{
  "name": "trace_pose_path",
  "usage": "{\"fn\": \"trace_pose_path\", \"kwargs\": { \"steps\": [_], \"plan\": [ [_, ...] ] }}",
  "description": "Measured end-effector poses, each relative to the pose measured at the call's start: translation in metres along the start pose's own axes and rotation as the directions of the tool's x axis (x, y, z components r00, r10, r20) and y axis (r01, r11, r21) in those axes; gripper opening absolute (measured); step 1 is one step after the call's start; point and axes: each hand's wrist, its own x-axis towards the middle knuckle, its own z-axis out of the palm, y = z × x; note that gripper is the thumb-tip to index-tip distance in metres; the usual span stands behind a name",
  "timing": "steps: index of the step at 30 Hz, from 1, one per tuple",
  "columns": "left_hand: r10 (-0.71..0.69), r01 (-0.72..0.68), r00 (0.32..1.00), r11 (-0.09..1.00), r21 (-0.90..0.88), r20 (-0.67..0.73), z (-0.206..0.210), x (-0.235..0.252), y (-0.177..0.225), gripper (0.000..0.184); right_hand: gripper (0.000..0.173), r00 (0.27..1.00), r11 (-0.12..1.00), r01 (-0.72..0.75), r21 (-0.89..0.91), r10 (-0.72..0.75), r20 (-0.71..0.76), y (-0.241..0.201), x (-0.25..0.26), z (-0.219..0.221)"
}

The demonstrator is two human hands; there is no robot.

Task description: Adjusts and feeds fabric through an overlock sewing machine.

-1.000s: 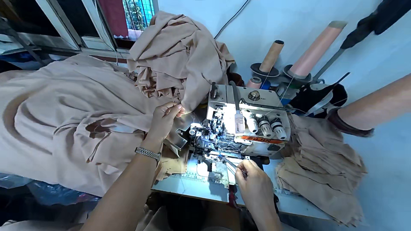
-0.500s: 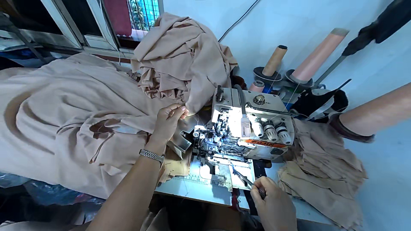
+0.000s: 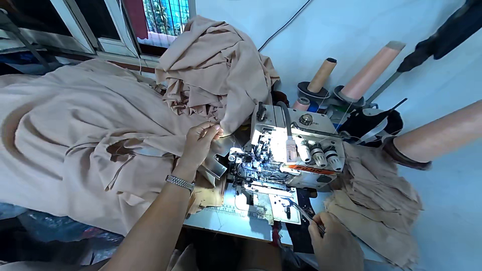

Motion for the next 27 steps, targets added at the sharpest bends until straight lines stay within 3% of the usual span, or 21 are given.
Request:
{"fn": "trace_pose_path", "kwargs": {
  "steps": [5, 11, 14, 21, 27],
  "plan": [
    [-0.002, 0.002, 1.000, 1.000, -0.023, -0.003, 0.000, 0.000, 0.000, 0.020, 0.007, 0.999, 0.999, 0.026, 0.022, -0.025, -0.036, 0.001, 0.001, 0.004],
    [0.006, -0.006, 1.000, 1.000, -0.031, 0.006, -0.001, 0.000, -0.002, 0.021, 0.013, 0.976, 0.966, 0.163, 0.201, -0.129, -0.174, 0.000, 0.004, 0.009],
    [0.005, -0.005, 1.000, 0.999, -0.041, 0.004, -0.001, 0.000, -0.002, 0.021, 0.014, 0.974, 0.967, 0.178, 0.180, -0.147, -0.173, 0.006, 0.008, 0.015],
    [0.024, -0.023, 1.000, 0.998, -0.062, 0.006, -0.002, 0.000, -0.003, 0.021, 0.009, 0.980, 0.968, 0.198, 0.154, -0.199, -0.013, 0.009, 0.002, 0.013],
    [0.039, -0.039, 0.999, 0.998, -0.046, 0.010, -0.002, 0.000, -0.004, 0.021, 0.009, 0.986, 0.988, 0.143, 0.059, -0.137, -0.098, 0.005, 0.005, 0.011]
  ]
}}
